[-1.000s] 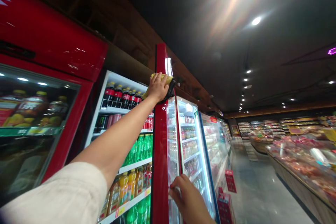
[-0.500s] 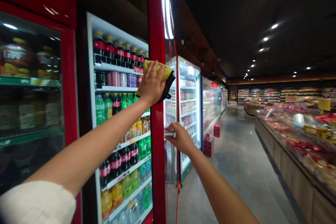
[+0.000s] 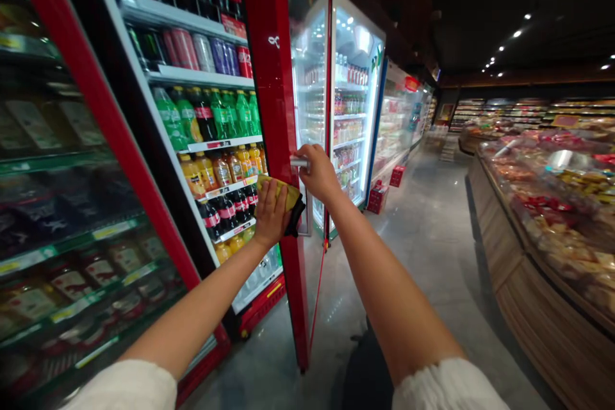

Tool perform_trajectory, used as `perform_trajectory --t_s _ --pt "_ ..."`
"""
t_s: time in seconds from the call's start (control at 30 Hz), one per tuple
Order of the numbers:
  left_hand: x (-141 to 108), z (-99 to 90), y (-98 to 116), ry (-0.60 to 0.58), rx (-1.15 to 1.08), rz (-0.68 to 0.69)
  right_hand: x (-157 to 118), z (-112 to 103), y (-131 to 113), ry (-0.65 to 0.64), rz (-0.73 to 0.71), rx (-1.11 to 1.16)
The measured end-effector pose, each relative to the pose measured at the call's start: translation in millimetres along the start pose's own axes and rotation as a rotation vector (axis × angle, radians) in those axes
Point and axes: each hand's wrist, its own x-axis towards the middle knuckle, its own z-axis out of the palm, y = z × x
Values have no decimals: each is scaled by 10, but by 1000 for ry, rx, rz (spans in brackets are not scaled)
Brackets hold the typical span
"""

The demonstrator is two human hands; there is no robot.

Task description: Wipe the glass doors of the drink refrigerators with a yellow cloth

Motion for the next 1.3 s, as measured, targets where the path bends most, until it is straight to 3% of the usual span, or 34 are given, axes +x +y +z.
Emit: perform_trajectory --t_s 0.27,0.37,0.43,0.5,0.6,0.8,0.9,1.0,1.13,1.3 --pt "-1217 482 70 -314 21 -164 31 104 165 78 -22 -84" --pt "-1466 513 95 -330 20 -172 25 113 167 70 -37 -88" --pt "-1464 468 72 -315 28 -149 5 106 127 64 -39 -81" --pt "-1316 375 26 -288 45 -110 -20 103 72 77 -33 -55" --pt "-834 176 -29 -199 97 -31 -46 112 3 88 -20 -2" --pt "665 -337 32 156 128 66 -29 130 -43 50 -5 57" --pt "1393 -614 109 242 118 125 -21 132 -39 56 -37 60" --pt "1945 -831 192 295 92 178 -26 109 -41 48 -71 63" --pt "2230 -915 229 370 -26 244 -56 16 -50 -6 -59 51" --pt "1968 -785 102 313 -316 373 -139 -103 26 5 -28 25"
